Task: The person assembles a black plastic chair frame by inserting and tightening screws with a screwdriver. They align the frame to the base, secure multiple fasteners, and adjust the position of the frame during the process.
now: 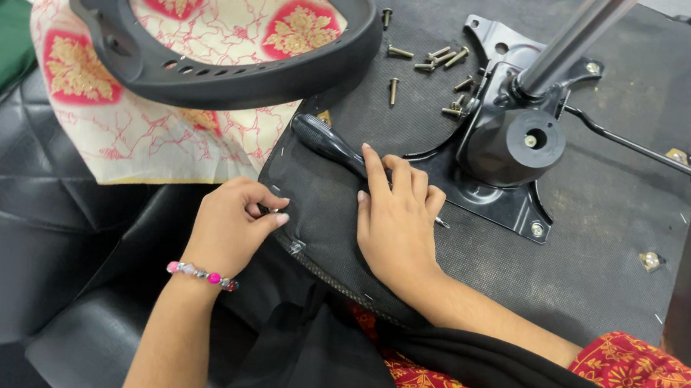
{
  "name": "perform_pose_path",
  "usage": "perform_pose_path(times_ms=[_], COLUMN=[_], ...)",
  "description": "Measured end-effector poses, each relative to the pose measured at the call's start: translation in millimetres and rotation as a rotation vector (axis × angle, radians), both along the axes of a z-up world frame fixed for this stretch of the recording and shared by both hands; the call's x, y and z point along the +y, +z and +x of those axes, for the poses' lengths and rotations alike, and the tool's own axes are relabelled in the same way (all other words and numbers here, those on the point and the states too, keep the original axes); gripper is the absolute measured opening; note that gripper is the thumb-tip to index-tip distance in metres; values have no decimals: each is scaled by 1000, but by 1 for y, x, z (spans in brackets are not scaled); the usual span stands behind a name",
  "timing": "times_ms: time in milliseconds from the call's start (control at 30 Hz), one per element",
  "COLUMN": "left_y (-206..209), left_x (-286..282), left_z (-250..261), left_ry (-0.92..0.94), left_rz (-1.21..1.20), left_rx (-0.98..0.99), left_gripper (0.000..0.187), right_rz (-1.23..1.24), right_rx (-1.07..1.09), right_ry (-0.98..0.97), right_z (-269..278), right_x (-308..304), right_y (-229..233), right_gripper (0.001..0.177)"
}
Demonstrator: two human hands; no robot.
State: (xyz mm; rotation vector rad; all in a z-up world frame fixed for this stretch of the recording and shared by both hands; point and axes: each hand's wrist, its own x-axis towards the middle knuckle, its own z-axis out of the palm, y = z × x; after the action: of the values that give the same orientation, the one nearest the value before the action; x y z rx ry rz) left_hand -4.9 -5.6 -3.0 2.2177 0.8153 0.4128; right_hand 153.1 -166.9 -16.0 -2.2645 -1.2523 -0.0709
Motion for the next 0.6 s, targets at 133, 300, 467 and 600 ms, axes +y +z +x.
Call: perform_pose_path(times_ms=[133,300,467,600], left_y=[-4,-5,2,8], left_x=[-9,-7,-3,-2], left_z=[3,4,4,3], left_ry=[91,85,59,27], left_rz=[26,50,-8,-47], left_rx=[-65,-75,-6,-5], left_gripper=[19,21,23,27], right_rz=[28,45,64,94], right_rx=[1,20,38,52], right_ry=[10,15,12,11], right_z=[1,2,2,2], right_x=[0,-1,-1,-1], right_y=[2,-1,0,1], right_gripper=[55,55,53,53])
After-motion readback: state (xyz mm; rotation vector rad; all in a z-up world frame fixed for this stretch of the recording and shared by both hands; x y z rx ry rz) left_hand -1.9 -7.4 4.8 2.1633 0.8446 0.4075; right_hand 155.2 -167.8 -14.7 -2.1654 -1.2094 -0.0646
